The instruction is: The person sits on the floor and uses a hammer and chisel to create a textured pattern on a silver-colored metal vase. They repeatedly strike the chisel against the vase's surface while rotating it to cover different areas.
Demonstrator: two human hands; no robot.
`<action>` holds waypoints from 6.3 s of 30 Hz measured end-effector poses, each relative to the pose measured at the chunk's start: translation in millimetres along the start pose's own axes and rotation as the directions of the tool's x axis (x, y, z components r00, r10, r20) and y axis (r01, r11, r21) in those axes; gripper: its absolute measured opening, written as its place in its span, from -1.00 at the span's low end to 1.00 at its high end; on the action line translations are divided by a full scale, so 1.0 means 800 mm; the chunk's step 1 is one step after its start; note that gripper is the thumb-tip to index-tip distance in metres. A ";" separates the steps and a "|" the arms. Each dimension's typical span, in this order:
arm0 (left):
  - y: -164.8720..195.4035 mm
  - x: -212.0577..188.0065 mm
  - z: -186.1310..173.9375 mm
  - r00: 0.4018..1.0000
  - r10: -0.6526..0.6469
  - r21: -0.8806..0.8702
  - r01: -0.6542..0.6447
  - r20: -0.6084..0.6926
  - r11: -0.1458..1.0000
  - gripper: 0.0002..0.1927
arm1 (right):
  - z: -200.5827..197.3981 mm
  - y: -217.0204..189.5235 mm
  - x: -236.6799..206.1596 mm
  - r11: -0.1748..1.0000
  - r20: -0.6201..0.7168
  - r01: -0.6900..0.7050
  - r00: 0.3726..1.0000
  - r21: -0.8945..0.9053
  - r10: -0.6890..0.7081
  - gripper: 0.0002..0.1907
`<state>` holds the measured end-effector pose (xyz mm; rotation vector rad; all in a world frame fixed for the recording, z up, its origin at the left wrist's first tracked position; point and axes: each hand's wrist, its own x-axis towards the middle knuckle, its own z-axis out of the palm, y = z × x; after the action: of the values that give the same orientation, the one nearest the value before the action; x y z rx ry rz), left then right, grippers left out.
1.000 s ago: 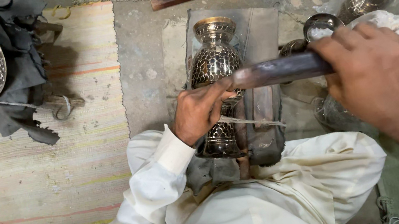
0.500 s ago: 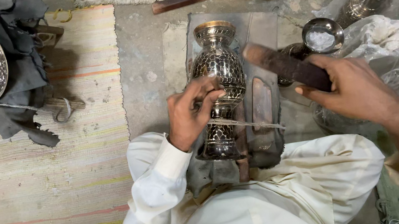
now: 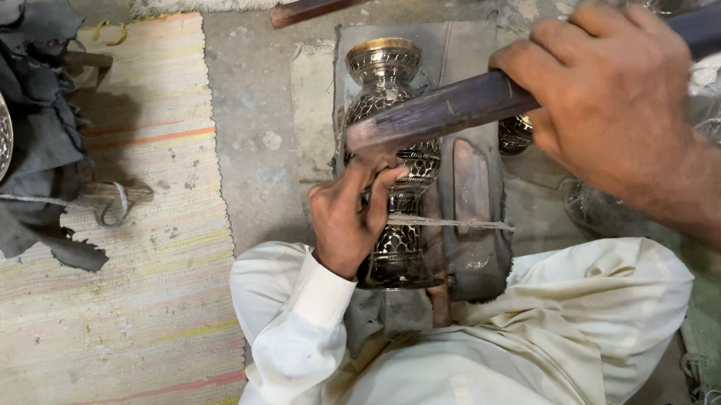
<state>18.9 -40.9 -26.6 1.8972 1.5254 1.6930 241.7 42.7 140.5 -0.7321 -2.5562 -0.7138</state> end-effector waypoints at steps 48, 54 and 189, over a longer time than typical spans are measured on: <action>-0.025 0.022 -0.017 0.949 0.167 -0.023 -0.167 0.266 0.986 -0.58 | 0.006 0.018 -0.033 0.962 0.113 -0.193 0.978 0.195 0.173 -0.58; -0.024 0.030 -0.021 0.937 0.190 -0.046 -0.185 0.294 0.982 -0.57 | 0.014 0.017 -0.041 0.918 0.065 -0.215 0.977 0.335 0.205 -0.61; -0.005 0.042 -0.011 0.980 0.083 -0.068 -0.071 0.180 0.995 -0.64 | 0.017 0.022 -0.038 0.920 0.316 -0.310 0.921 0.237 0.229 -0.49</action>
<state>3.6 -18.1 -5.3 2.0408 1.3340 1.5271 273.4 51.8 121.6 -1.1282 -2.6460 -0.1525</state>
